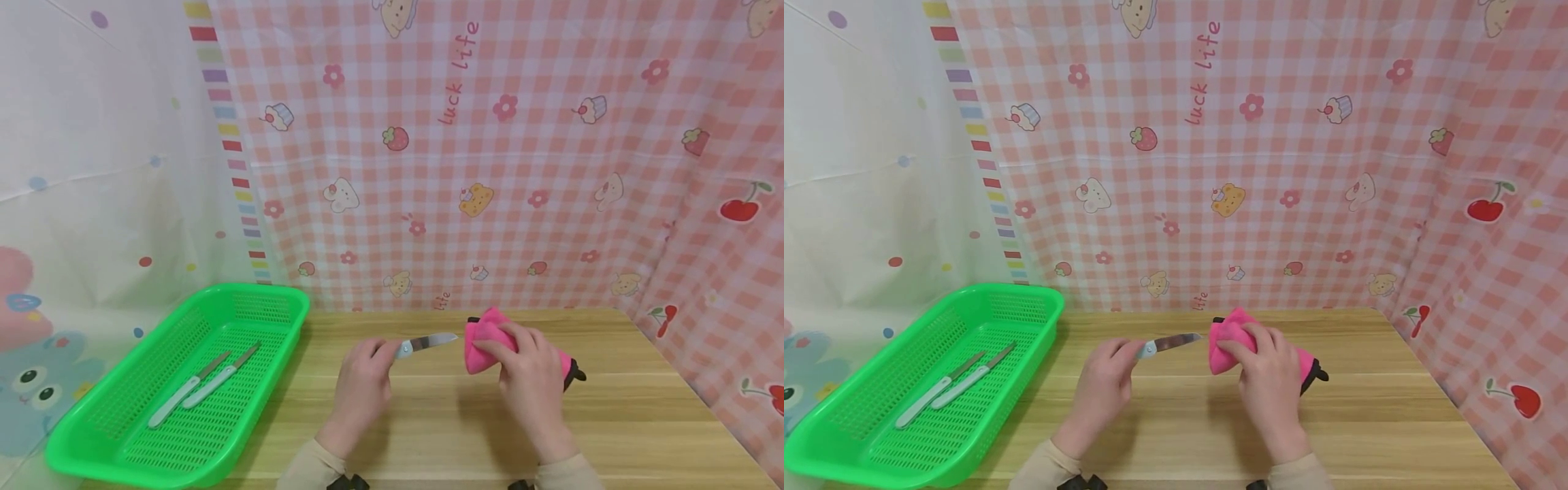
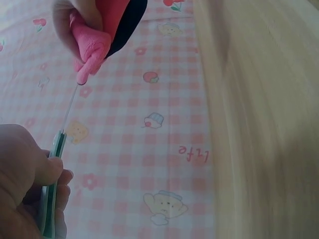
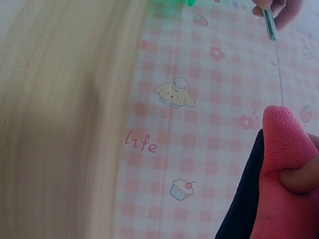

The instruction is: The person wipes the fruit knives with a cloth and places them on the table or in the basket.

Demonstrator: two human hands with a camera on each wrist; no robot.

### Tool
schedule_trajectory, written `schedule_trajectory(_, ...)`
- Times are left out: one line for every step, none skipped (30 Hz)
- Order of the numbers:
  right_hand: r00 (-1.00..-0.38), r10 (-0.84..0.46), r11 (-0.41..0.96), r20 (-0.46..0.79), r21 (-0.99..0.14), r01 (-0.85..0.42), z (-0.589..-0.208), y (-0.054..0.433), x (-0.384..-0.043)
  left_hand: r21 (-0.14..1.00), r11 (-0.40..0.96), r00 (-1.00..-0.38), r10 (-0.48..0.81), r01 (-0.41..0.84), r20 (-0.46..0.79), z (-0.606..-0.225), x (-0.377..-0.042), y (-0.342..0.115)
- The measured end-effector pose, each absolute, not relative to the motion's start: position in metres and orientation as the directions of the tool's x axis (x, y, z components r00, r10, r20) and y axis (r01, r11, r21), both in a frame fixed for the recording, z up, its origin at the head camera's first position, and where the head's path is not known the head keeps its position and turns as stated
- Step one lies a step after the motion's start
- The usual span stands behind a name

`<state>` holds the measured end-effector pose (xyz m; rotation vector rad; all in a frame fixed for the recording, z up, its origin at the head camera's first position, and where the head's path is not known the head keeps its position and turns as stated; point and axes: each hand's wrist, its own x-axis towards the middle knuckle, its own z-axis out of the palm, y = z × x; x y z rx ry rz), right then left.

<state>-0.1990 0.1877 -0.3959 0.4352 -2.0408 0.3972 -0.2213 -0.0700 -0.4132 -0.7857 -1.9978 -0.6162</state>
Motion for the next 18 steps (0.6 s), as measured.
schedule_trajectory(-0.458,-0.141,0.882,0.878,-0.099,-0.461,-0.396,0.188,-0.199,0.123,0.678,-0.417,0.289,0.724,0.862,-0.413,-0.221,-0.071)
schedule_trajectory(-0.456,-0.142,0.881,0.879,-0.098,-0.462,-0.396,0.189,-0.199,0.124,0.680,-0.418,0.288,0.723,0.862,-0.412,-0.221,-0.071)
schedule_trajectory(-0.453,-0.143,0.880,0.880,-0.096,-0.464,-0.395,0.189,-0.198,0.125,0.681,-0.421,0.289,0.722,0.860,-0.412,-0.221,-0.071)
schedule_trajectory(-0.451,-0.144,0.879,0.881,-0.096,-0.468,-0.395,0.189,-0.198,0.125,0.682,-0.423,0.290,0.721,0.859,-0.412,-0.221,-0.072)
schedule_trajectory(-0.450,-0.145,0.877,0.881,-0.096,-0.470,-0.395,0.189,-0.197,0.125,0.684,-0.426,0.291,0.719,0.857,-0.412,-0.221,-0.072)
schedule_trajectory(-0.450,-0.148,0.875,0.881,-0.095,-0.474,-0.394,0.188,-0.197,0.125,0.685,-0.428,0.293,0.717,0.855,-0.412,-0.221,-0.072)
schedule_trajectory(-0.448,-0.151,0.872,0.881,-0.094,-0.480,-0.394,0.187,-0.197,0.125,0.686,-0.429,0.293,0.717,0.854,-0.412,-0.221,-0.072)
schedule_trajectory(-0.446,-0.155,0.869,0.881,-0.093,-0.485,-0.393,0.187,-0.196,0.125,0.685,-0.429,0.294,0.717,0.854,-0.412,-0.221,-0.072)
schedule_trajectory(-0.443,-0.158,0.866,0.882,-0.091,-0.491,-0.393,0.186,-0.196,0.124,0.686,-0.428,0.293,0.717,0.855,-0.412,-0.221,-0.072)
schedule_trajectory(-0.440,-0.161,0.863,0.883,-0.090,-0.497,-0.392,0.184,-0.195,0.124,0.686,-0.427,0.293,0.717,0.855,-0.412,-0.221,-0.072)
schedule_trajectory(-0.436,-0.164,0.859,0.885,-0.089,-0.504,-0.391,0.183,-0.194,0.122,0.686,-0.425,0.291,0.717,0.857,-0.413,-0.222,-0.072)
schedule_trajectory(-0.431,-0.167,0.855,0.887,-0.088,-0.512,-0.390,0.181,-0.194,0.123,0.686,-0.423,0.289,0.717,0.859,-0.413,-0.222,-0.072)
schedule_trajectory(-0.428,-0.169,0.851,0.888,-0.087,-0.518,-0.389,0.180,-0.193,0.123,0.686,-0.423,0.288,0.717,0.859,-0.413,-0.222,-0.072)
schedule_trajectory(-0.430,-0.171,0.847,0.886,-0.090,-0.523,-0.388,0.178,-0.192,0.123,0.687,-0.422,0.286,0.717,0.860,-0.414,-0.222,-0.071)
schedule_trajectory(-0.427,-0.175,0.843,0.887,-0.089,-0.531,-0.387,0.177,-0.191,0.125,0.687,-0.423,0.285,0.716,0.860,-0.414,-0.222,-0.071)
schedule_trajectory(-0.429,-0.177,0.838,0.886,-0.093,-0.538,-0.386,0.175,-0.191,0.124,0.688,-0.422,0.283,0.715,0.861,-0.414,-0.222,-0.071)
schedule_trajectory(-0.433,-0.180,0.833,0.883,-0.097,-0.544,-0.386,0.174,-0.190,0.126,0.688,-0.423,0.283,0.715,0.861,-0.414,-0.222,-0.071)
schedule_trajectory(-0.436,-0.184,0.830,0.881,-0.099,-0.549,-0.385,0.172,-0.190,0.130,0.687,-0.427,0.282,0.715,0.859,-0.414,-0.221,-0.070)
